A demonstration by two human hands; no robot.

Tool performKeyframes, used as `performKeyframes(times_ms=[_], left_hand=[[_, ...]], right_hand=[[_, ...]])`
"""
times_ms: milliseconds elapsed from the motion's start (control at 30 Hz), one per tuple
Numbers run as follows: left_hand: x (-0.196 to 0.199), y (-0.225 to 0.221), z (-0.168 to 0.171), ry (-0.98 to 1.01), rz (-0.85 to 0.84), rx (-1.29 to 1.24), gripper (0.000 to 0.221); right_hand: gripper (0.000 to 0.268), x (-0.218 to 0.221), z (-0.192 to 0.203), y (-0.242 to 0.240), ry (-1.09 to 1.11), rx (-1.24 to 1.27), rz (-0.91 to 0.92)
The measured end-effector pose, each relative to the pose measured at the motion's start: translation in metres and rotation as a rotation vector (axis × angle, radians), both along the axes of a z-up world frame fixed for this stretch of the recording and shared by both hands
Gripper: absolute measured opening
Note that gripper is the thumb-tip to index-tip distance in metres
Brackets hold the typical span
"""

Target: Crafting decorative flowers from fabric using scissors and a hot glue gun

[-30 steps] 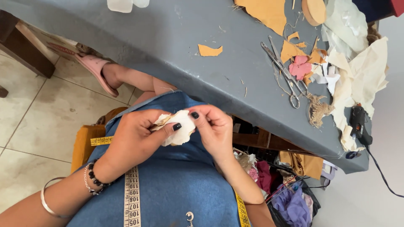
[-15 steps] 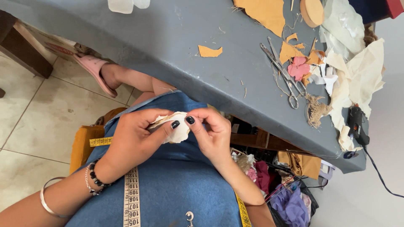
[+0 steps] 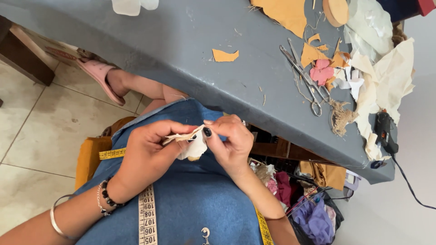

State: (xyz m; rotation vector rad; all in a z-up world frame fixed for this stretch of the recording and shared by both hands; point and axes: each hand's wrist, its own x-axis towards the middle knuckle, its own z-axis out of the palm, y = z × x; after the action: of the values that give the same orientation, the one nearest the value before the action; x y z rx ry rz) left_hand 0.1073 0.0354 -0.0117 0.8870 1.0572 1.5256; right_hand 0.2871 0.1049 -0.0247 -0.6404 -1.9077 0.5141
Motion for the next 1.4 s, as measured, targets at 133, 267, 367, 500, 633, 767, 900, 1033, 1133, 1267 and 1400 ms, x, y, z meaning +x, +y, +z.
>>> performKeyframes(times_ms=[133, 267, 367, 500, 633, 767, 900, 1033, 1133, 1267, 1400], left_hand=[[-0.003, -0.001, -0.005, -0.024, -0.024, -0.048, 0.023], [-0.005, 0.002, -0.005, -0.049, -0.052, -0.083, 0.025], [-0.001, 0.003, -0.008, -0.028, -0.085, -0.079, 0.025], [-0.002, 0.002, -0.014, 0.14, -0.142, -0.126, 0.027], [0.001, 0.003, -0.015, 0.282, -0.227, -0.142, 0.033], [0.0, 0.002, -0.012, 0.278, -0.211, -0.159, 0.026], [-0.002, 0.002, -0.006, 0.091, -0.13, -0.13, 0.017], [0.002, 0.003, -0.006, 0.105, -0.116, -0.078, 0.015], [0.005, 0.001, -0.004, 0.153, -0.101, -0.035, 0.011], [0.006, -0.005, 0.002, 0.255, -0.078, 0.028, 0.015], [0.006, 0.003, 0.0, 0.122, -0.08, -0.007, 0.02]], right_hand=[[0.017, 0.02, -0.001, -0.001, 0.207, -0.086, -0.012], [0.025, 0.034, 0.014, -0.008, 0.092, -0.009, -0.108], [0.049, 0.026, 0.019, -0.012, -0.02, -0.164, -0.085], [0.053, 0.023, 0.005, -0.015, -0.028, -0.452, 0.042], [0.037, 0.013, 0.017, -0.018, -0.088, -0.461, 0.047], [0.019, 0.02, 0.014, -0.02, 0.003, -0.564, 0.067], [0.018, 0.028, -0.001, -0.024, 0.135, -0.673, 0.069], [0.018, 0.028, -0.005, -0.029, 0.132, -0.653, 0.065], [0.013, 0.026, 0.0, -0.028, 0.089, -0.458, 0.04], [0.008, 0.03, -0.001, -0.028, -0.04, -0.041, -0.103], [0.009, 0.032, -0.015, -0.021, 0.103, -0.219, -0.026]])
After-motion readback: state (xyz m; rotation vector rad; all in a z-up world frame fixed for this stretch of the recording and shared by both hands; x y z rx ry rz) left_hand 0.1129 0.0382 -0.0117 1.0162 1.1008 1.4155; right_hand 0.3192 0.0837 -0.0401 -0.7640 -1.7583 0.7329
